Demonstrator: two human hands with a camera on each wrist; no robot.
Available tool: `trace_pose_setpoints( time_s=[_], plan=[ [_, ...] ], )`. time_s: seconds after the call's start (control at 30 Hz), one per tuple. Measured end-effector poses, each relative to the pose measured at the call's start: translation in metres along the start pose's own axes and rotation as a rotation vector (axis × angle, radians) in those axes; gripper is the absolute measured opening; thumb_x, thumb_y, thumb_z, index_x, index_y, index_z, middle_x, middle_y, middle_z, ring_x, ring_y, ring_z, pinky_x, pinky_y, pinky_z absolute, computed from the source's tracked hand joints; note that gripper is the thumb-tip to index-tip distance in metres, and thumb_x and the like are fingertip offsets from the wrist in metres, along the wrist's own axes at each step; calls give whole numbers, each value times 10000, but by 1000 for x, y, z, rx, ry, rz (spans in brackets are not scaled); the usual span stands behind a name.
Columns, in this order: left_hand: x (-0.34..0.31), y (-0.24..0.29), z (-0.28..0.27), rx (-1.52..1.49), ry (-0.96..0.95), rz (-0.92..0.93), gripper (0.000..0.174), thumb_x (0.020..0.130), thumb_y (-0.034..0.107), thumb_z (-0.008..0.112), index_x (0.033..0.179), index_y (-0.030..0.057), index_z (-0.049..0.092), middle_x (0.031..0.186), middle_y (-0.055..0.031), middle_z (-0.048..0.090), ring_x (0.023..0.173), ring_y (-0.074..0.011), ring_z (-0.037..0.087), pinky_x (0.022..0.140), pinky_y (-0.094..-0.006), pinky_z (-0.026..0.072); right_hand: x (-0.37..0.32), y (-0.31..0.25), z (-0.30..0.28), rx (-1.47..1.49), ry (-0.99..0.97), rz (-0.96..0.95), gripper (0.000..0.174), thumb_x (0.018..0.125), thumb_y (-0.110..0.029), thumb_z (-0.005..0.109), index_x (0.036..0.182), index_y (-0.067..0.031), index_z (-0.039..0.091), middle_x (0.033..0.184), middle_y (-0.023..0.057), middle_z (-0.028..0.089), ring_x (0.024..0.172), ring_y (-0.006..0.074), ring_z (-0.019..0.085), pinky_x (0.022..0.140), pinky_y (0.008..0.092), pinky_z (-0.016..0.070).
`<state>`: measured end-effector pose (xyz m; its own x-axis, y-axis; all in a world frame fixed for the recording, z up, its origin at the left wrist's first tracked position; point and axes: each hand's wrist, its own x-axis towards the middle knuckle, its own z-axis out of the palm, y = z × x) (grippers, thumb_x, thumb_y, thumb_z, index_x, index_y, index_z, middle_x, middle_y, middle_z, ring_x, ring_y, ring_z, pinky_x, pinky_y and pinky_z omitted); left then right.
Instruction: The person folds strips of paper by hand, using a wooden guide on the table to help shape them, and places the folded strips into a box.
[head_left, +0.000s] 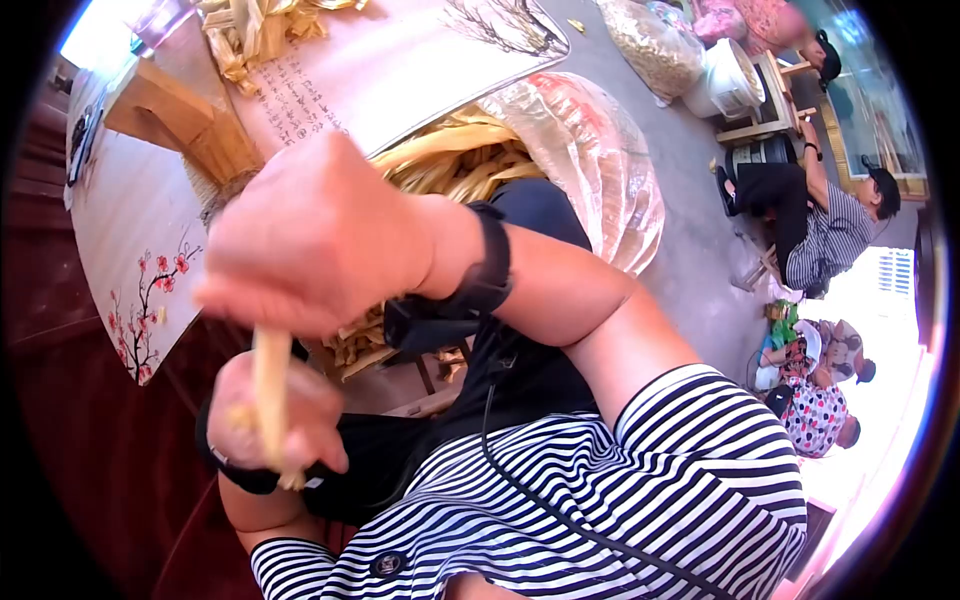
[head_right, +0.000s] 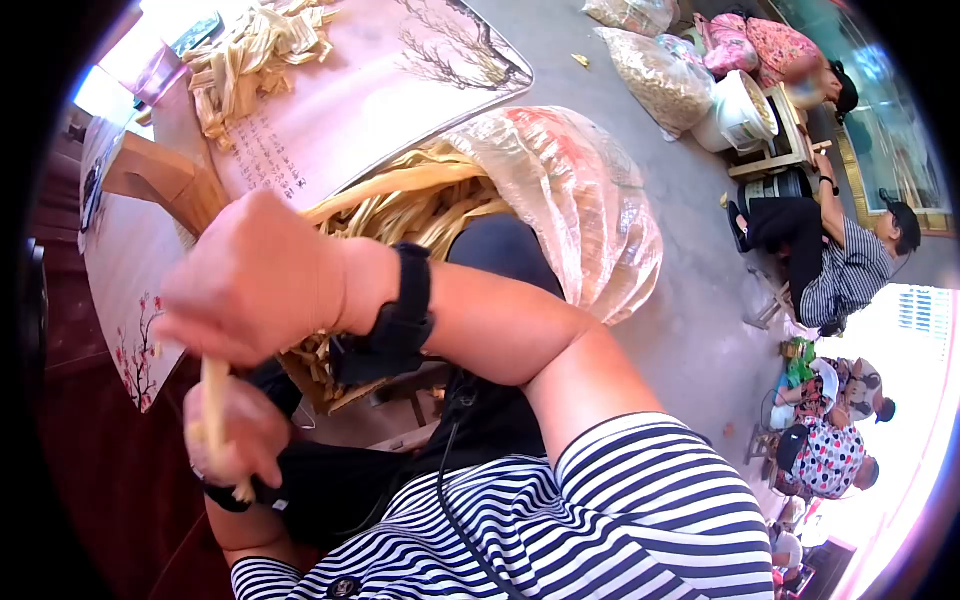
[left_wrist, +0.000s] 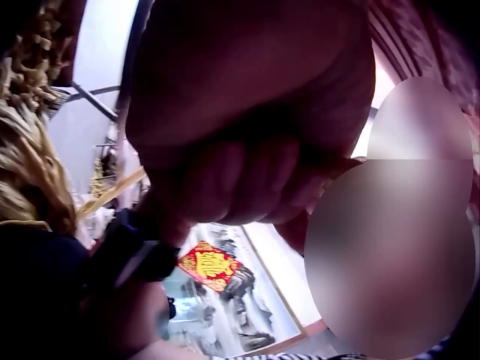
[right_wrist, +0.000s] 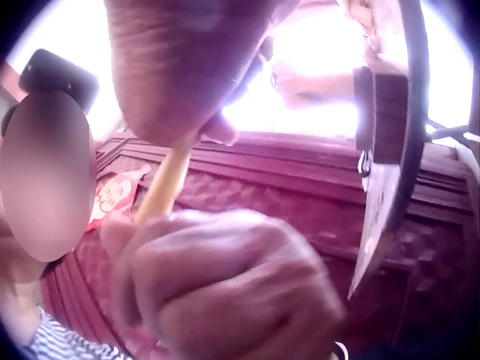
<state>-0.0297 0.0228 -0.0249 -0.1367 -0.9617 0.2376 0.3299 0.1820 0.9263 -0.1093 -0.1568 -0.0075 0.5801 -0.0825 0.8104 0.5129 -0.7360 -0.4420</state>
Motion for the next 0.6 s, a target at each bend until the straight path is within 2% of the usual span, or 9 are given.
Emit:
trace_pose_setpoints(
  time_s=[0.07, 0.13, 0.17, 0.23, 0.3, 0.37, 0.43, 0.5, 0.6],
  plan=[
    [-2, 8, 10, -124, 263, 239, 403, 884, 372, 647, 754, -9, 631, 501, -30, 541, 550, -93, 554, 495, -270, 400, 1, -5, 3, 1, 21, 221, 331, 830, -299, 629, 598, -93, 512, 517, 92, 532, 486, 310, 559, 439, 381, 416],
    [5, 29, 9, 768, 762, 44, 429, 874, 396, 645, 961, -23, 678, 765, -79, 668, 655, -154, 614, 567, -263, 474, -7, -5, 10, 173, -163, 333, 260, 854, -238, 593, 662, -63, 582, 572, 120, 569, 489, 277, 568, 446, 369, 409],
    [15, 26, 12, 782, 729, 114, 352, 841, 318, 689, 941, -19, 677, 880, -84, 674, 668, -199, 618, 569, -278, 477, -14, -2, 20, 320, -204, 368, 240, 862, -216, 582, 679, -62, 602, 564, 109, 568, 458, 238, 555, 433, 342, 393],
    [8, 22, -6, 1449, 531, 302, 318, 665, 194, 803, 893, 4, 687, 698, -71, 571, 551, -207, 538, 479, -311, 399, 3, -10, 0, 980, -619, 1180, 216, 868, -190, 567, 699, -65, 617, 566, 29, 538, 427, 106, 462, 401, 252, 323],
    [10, 22, 0, 1428, 588, 367, 289, 613, 229, 798, 794, 37, 679, 686, -60, 538, 534, -200, 499, 477, -326, 377, 15, -27, -2, 909, -707, 1328, 165, 850, -161, 591, 714, -71, 619, 584, -46, 489, 450, 32, 372, 400, 185, 256],
    [12, 19, -6, 1471, 566, 550, 260, 625, 233, 793, 776, 51, 686, 747, -64, 583, 616, -207, 566, 551, -326, 440, -12, -20, 19, 1470, -539, 1579, 69, 787, -65, 649, 849, -39, 636, 637, -36, 527, 459, 35, 415, 404, 172, 285],
    [11, 20, -2, 1587, 681, 560, 240, 642, 224, 792, 775, 53, 689, 804, -71, 617, 691, -213, 607, 626, -329, 477, -4, -30, 18, 1342, -337, 1536, 105, 815, -75, 664, 903, -27, 632, 684, -13, 581, 476, 43, 467, 427, 159, 326],
    [6, 22, -4, 1649, 803, 518, 237, 659, 211, 795, 800, 44, 704, 908, -88, 666, 792, -227, 653, 724, -332, 519, 6, -33, 13, 1099, -144, 1309, 105, 862, -97, 662, 921, -16, 631, 760, 19, 638, 532, 49, 525, 452, 153, 364],
    [3, 18, -4, 1351, 846, 393, 224, 799, 97, 721, 977, -32, 675, 1095, -181, 651, 902, -248, 669, 767, -314, 536, -4, -32, 11, 802, -81, 909, 131, 911, -118, 628, 941, 9, 635, 813, 63, 682, 636, 72, 599, 506, 195, 448]
  ],
)
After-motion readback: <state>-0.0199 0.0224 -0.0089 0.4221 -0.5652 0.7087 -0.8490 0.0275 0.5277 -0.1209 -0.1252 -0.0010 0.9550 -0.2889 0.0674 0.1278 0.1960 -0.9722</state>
